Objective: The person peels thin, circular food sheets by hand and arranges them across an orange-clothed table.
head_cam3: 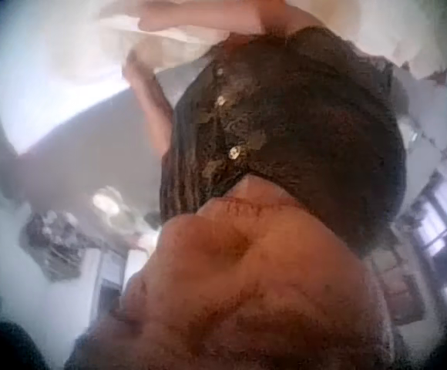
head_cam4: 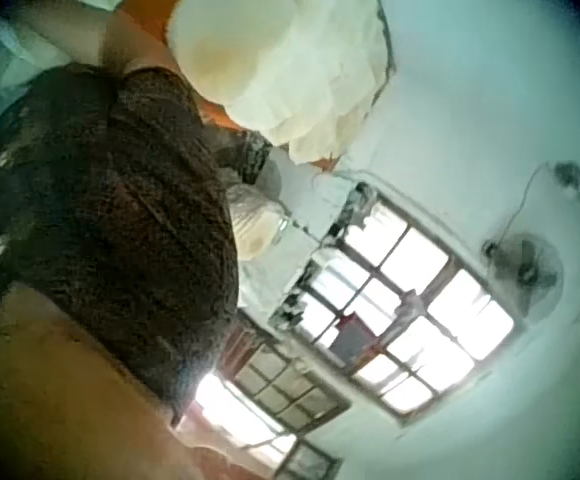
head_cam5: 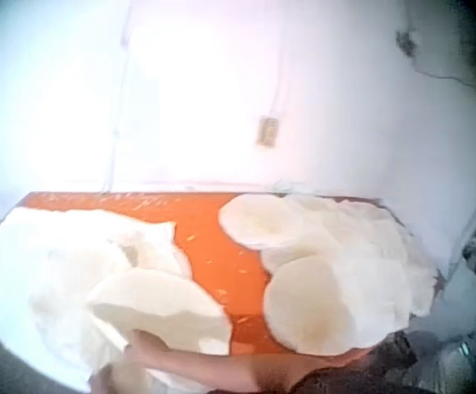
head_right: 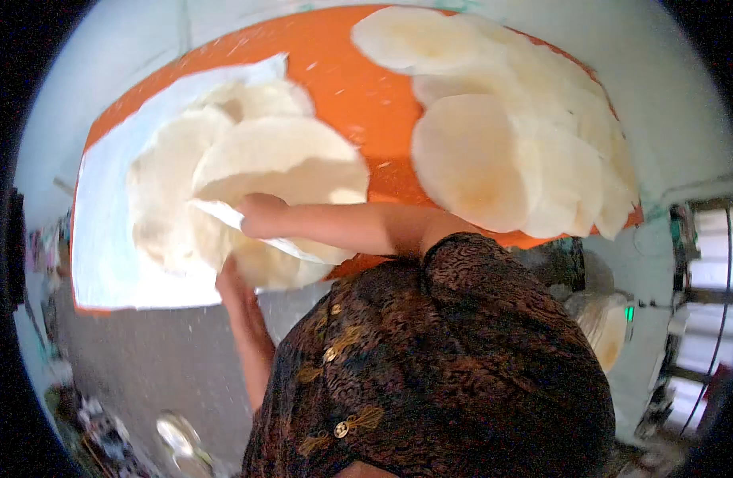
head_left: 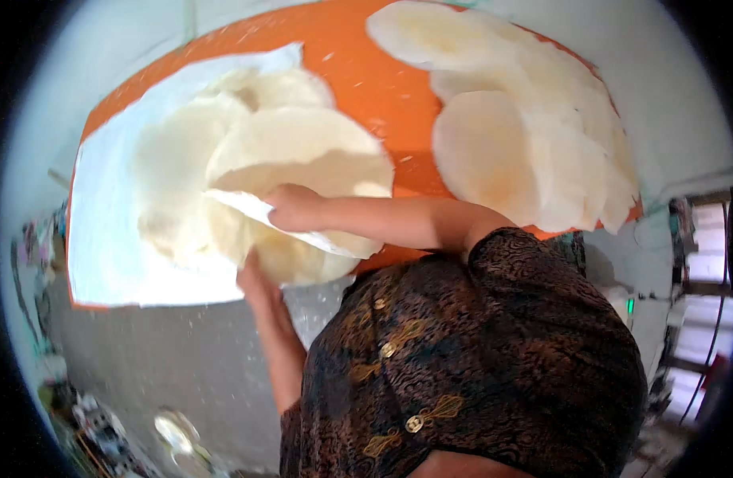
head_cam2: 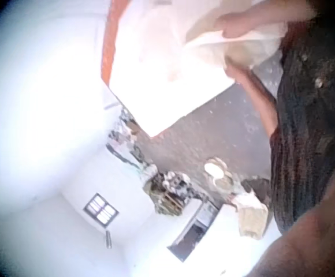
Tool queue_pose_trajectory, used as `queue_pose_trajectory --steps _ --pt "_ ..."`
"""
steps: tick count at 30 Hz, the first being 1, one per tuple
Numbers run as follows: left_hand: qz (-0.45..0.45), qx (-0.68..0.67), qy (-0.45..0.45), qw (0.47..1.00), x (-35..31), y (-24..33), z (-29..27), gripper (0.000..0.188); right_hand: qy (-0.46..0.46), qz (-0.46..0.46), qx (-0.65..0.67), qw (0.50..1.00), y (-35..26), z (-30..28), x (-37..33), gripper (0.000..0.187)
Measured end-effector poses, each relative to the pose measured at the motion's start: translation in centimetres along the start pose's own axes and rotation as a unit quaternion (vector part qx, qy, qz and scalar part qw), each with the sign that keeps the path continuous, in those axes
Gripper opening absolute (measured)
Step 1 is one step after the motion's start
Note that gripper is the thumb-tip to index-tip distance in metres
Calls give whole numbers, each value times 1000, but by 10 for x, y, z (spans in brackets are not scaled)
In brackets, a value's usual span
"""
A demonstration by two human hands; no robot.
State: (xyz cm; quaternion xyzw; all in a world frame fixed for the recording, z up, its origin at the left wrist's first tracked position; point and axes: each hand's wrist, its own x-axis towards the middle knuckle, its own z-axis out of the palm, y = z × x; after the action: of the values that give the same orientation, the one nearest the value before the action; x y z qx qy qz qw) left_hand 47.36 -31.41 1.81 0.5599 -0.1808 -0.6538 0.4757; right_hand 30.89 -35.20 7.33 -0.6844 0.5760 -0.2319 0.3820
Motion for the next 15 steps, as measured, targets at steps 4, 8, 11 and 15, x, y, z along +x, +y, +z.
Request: queue_pose_trajectory --steps 4,8,11,15 --pt "-49 -15 1 999 12 -7 -21 29 56 103 107 987 24 -130 9 26" --pt "-56 -16 -43 997 21 -11 -25 29 123 -60 230 963 20 -246 -32 23" --pt "-34 26 -10 999 17 -11 -26 27 160 35 126 978 14 -249 -38 24" --pt "-19 24 2 1000 11 -9 -24 29 93 23 107 990 4 -194 -17 24"
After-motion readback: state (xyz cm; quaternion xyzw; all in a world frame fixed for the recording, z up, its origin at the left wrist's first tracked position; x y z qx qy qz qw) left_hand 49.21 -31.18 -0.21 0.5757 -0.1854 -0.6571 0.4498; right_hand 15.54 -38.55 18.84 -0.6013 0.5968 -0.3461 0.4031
